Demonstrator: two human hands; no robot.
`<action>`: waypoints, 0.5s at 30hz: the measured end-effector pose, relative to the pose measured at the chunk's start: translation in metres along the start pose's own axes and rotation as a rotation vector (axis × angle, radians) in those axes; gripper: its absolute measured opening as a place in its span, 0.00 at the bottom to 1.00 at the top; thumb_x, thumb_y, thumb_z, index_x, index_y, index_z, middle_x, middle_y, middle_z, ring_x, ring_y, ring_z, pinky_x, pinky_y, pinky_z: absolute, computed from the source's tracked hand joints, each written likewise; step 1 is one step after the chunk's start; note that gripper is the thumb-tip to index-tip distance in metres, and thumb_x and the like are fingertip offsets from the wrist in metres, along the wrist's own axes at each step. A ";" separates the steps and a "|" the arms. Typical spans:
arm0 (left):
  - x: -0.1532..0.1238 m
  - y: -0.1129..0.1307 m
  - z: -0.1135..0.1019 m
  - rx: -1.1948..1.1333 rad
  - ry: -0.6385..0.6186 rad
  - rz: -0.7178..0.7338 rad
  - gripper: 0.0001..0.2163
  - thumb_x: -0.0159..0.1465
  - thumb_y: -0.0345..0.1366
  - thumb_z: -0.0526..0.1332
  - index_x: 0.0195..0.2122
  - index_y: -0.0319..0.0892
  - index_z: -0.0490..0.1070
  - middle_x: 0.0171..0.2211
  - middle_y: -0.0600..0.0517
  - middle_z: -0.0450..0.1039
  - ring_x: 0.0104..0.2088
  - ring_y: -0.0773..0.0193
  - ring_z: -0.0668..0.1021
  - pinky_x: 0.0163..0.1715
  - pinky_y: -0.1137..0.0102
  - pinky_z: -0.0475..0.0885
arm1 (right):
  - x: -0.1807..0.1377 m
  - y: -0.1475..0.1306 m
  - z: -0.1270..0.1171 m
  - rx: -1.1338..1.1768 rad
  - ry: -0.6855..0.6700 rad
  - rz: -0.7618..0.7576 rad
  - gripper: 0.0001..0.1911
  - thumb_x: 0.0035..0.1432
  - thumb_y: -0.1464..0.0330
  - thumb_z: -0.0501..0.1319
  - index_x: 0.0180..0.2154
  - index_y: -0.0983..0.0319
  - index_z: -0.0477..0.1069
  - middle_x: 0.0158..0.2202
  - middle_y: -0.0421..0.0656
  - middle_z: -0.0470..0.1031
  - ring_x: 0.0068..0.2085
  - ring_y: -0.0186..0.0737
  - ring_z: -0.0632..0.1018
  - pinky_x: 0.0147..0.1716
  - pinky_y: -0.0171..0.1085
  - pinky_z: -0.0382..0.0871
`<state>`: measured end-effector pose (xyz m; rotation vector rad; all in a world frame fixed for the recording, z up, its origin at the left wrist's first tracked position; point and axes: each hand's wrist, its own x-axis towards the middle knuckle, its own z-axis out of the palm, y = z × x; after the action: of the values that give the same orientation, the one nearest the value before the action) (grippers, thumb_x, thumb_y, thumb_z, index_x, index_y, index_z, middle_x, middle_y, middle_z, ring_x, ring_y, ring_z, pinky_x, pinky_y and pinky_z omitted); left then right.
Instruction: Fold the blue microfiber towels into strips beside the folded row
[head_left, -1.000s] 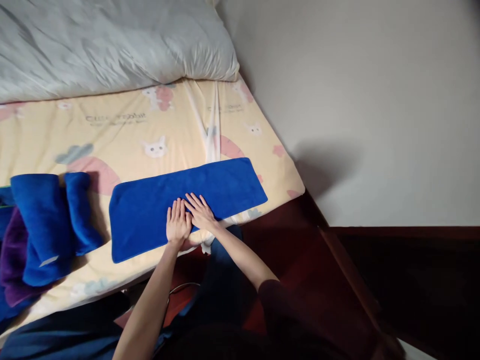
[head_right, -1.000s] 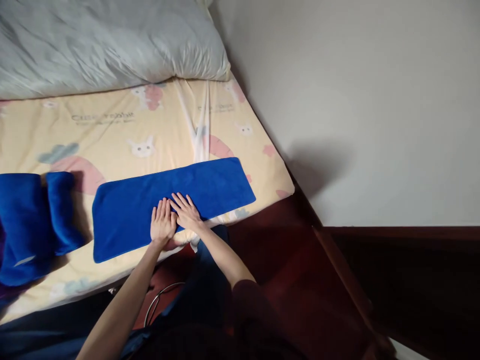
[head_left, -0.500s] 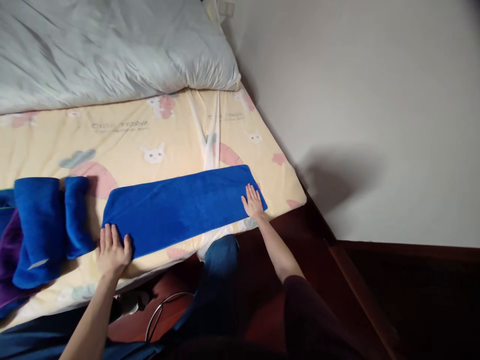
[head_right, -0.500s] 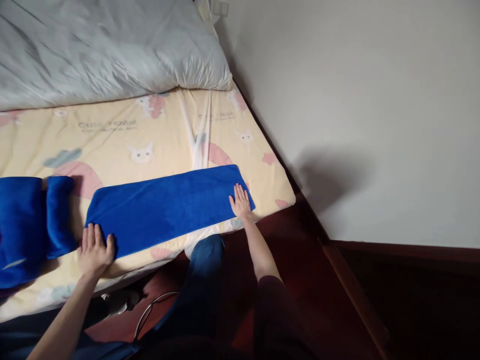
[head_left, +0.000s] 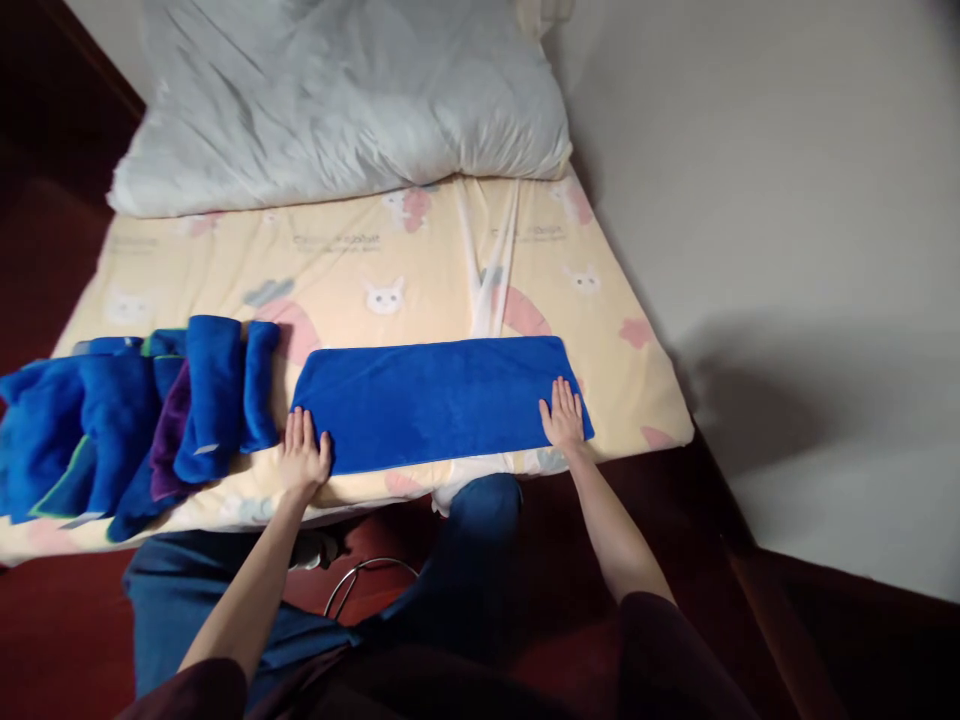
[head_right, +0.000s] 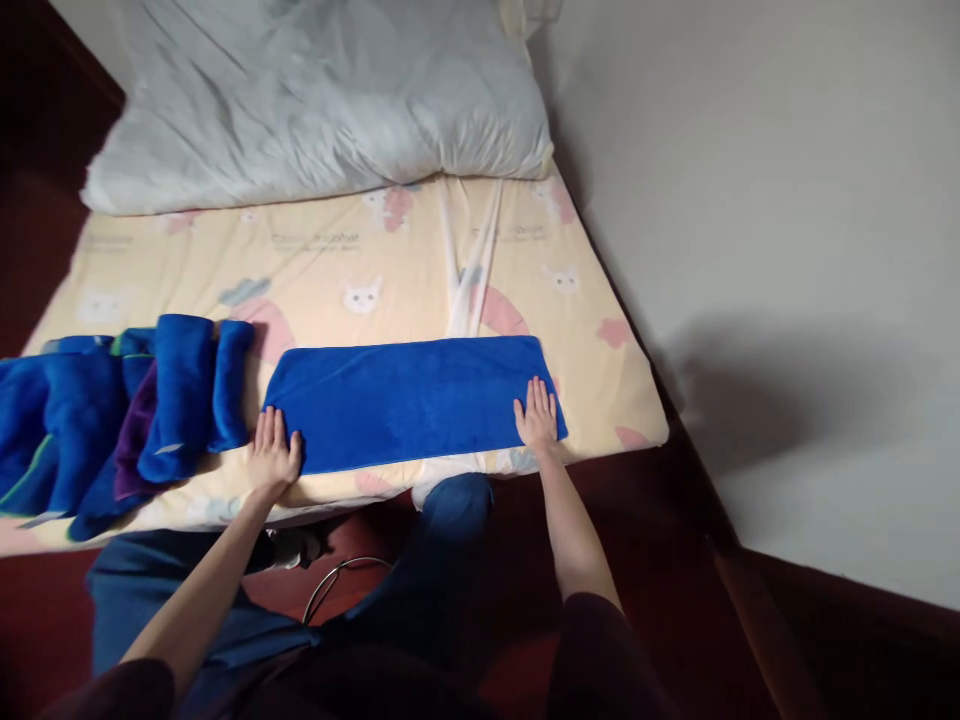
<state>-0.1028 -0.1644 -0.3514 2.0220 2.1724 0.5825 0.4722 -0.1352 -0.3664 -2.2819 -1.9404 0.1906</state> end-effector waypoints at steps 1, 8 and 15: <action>-0.001 -0.001 -0.001 -0.003 -0.005 -0.004 0.33 0.75 0.46 0.46 0.76 0.32 0.49 0.75 0.34 0.48 0.76 0.44 0.53 0.71 0.45 0.54 | 0.001 0.000 -0.001 0.001 -0.020 0.010 0.39 0.74 0.55 0.38 0.76 0.72 0.46 0.78 0.52 0.44 0.78 0.46 0.49 0.76 0.51 0.39; 0.041 0.073 0.000 -0.048 -0.004 0.161 0.32 0.74 0.42 0.47 0.76 0.32 0.49 0.77 0.38 0.43 0.77 0.45 0.46 0.74 0.42 0.43 | 0.045 -0.081 -0.022 0.079 0.050 0.003 0.37 0.74 0.58 0.43 0.74 0.73 0.52 0.76 0.58 0.49 0.77 0.58 0.51 0.74 0.62 0.44; 0.120 0.189 0.083 -0.069 -0.241 0.423 0.31 0.72 0.36 0.48 0.74 0.29 0.53 0.75 0.37 0.49 0.76 0.48 0.51 0.75 0.50 0.47 | 0.087 -0.254 0.022 0.297 -0.043 -0.436 0.32 0.73 0.67 0.43 0.74 0.69 0.54 0.75 0.52 0.55 0.77 0.48 0.53 0.76 0.57 0.40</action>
<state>0.0896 -0.0233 -0.3406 2.3852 1.5801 0.4184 0.2359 -0.0082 -0.3409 -1.6441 -2.2001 0.4429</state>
